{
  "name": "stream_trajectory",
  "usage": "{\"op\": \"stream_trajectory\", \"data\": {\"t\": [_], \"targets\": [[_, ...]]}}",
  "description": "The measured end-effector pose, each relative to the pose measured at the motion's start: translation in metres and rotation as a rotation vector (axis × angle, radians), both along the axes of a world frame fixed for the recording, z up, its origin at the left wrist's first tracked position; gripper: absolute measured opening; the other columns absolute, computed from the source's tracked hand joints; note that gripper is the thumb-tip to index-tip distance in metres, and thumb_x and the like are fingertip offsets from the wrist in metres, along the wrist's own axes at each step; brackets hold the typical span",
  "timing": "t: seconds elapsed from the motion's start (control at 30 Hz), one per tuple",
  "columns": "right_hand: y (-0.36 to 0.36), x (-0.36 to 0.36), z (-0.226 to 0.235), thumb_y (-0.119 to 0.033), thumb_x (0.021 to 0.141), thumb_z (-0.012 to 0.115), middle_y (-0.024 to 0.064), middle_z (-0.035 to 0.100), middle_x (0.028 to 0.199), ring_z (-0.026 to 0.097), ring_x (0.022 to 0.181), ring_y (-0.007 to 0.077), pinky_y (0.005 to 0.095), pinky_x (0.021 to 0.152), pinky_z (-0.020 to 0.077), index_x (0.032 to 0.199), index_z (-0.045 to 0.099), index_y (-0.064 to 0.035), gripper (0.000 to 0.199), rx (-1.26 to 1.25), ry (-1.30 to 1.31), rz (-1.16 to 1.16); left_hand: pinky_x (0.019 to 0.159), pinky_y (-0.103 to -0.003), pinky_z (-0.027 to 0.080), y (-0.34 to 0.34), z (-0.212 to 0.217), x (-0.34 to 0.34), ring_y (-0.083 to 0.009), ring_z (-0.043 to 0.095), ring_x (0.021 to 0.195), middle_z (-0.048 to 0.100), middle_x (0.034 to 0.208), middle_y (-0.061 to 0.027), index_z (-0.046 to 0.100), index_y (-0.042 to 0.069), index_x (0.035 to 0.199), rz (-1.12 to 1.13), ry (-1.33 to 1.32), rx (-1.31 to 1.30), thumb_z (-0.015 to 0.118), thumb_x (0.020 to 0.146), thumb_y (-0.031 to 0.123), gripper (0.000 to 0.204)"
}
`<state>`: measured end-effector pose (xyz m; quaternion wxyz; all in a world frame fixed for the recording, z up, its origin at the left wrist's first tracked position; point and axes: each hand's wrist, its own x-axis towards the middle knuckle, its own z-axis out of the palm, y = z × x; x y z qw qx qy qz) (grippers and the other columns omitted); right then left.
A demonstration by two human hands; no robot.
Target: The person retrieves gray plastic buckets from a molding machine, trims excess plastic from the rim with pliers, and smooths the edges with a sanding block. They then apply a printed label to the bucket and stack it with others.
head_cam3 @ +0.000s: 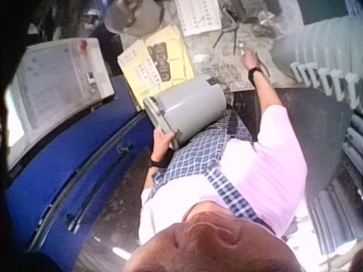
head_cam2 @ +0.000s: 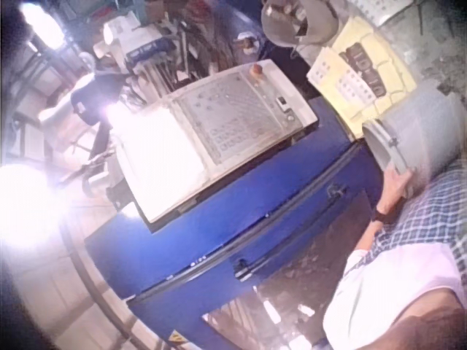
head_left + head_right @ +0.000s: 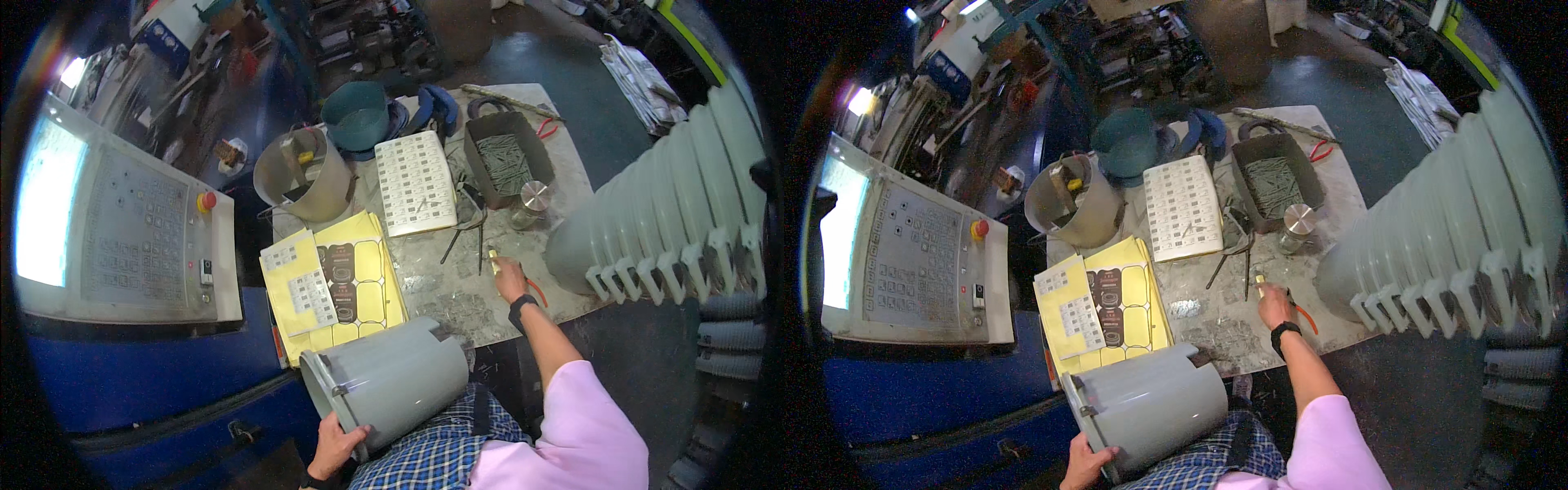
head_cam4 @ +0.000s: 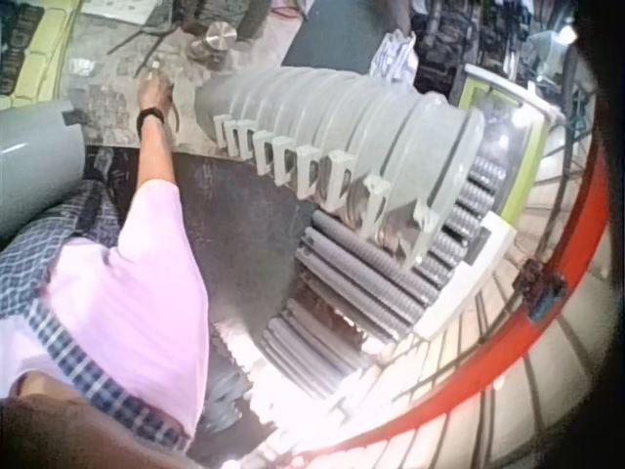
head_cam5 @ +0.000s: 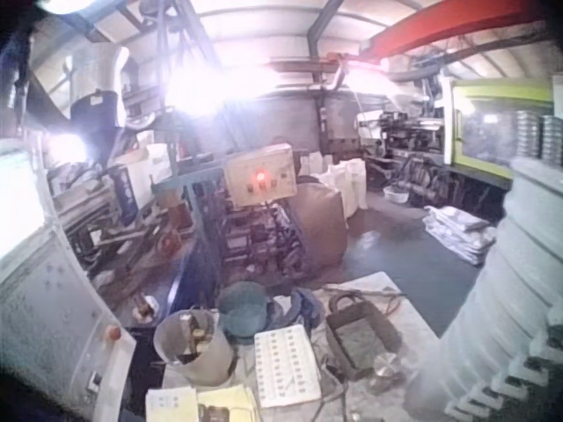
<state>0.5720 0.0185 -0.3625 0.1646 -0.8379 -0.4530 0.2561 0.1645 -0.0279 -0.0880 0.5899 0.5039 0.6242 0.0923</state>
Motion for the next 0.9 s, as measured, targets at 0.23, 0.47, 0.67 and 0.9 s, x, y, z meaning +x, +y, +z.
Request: {"op": "stream_trajectory", "data": {"t": [0.23, 0.47, 0.67, 0.9], "targets": [[0.020, 0.004, -0.071, -0.015, 0.079, 0.059, 0.0209, 0.061, 0.099, 0.060, 0.093, 0.0359, 0.0463, 0.077, 0.0479, 0.102, 0.057, -0.0046, 0.025, -0.129, -0.142, -0.214, 0.058, -0.026, 0.043, -0.017, 0.015, -0.001, -0.0092, 0.052, 0.064, 0.059, 0.071, -0.0057, 0.058, -0.004, 0.095, 0.063, 0.082, 0.021, 0.065, 0.077, 0.010, 0.024], [0.020, -0.008, 0.033, -0.014, 0.085, 0.046, 0.0096, 0.058, 0.071, 0.056, 0.054, 0.0138, 0.0256, 0.047, 0.0438, 0.108, 0.043, 0.0040, 0.030, 0.327, 0.739, -0.592, 0.068, -0.029, 0.049, 0.002, 0.041, 0.019, -0.0169, 0.063, 0.075, 0.066, 0.083, -0.0143, 0.057, -0.002, 0.108, 0.016, 0.057, 0.125, 0.069, 0.080, 0.019, 0.037], [-0.014, -0.064, 0.233, -0.036, 0.091, 0.050, 0.0006, 0.047, 0.068, 0.047, 0.065, 0.0079, 0.0245, 0.061, 0.0414, 0.122, 0.040, -0.0081, 0.043, 0.312, 0.906, 0.277, 0.068, -0.031, 0.049, 0.000, 0.053, 0.034, -0.0203, 0.064, 0.077, 0.066, 0.086, -0.0153, 0.057, -0.002, 0.109, -0.103, -0.075, 0.254, 0.068, 0.082, 0.021, 0.037], [-0.055, -0.129, 0.316, -0.016, 0.074, 0.074, 0.0095, 0.063, 0.088, 0.061, 0.082, 0.0218, 0.0327, 0.073, 0.0468, 0.101, 0.058, -0.0039, 0.034, 0.616, 0.863, 0.846, 0.059, -0.034, 0.048, -0.020, 0.066, 0.049, -0.0310, 0.062, 0.066, 0.063, 0.077, -0.0187, 0.059, 0.001, 0.106, -0.221, -0.113, 0.462, 0.068, 0.081, 0.019, 0.031]]}}
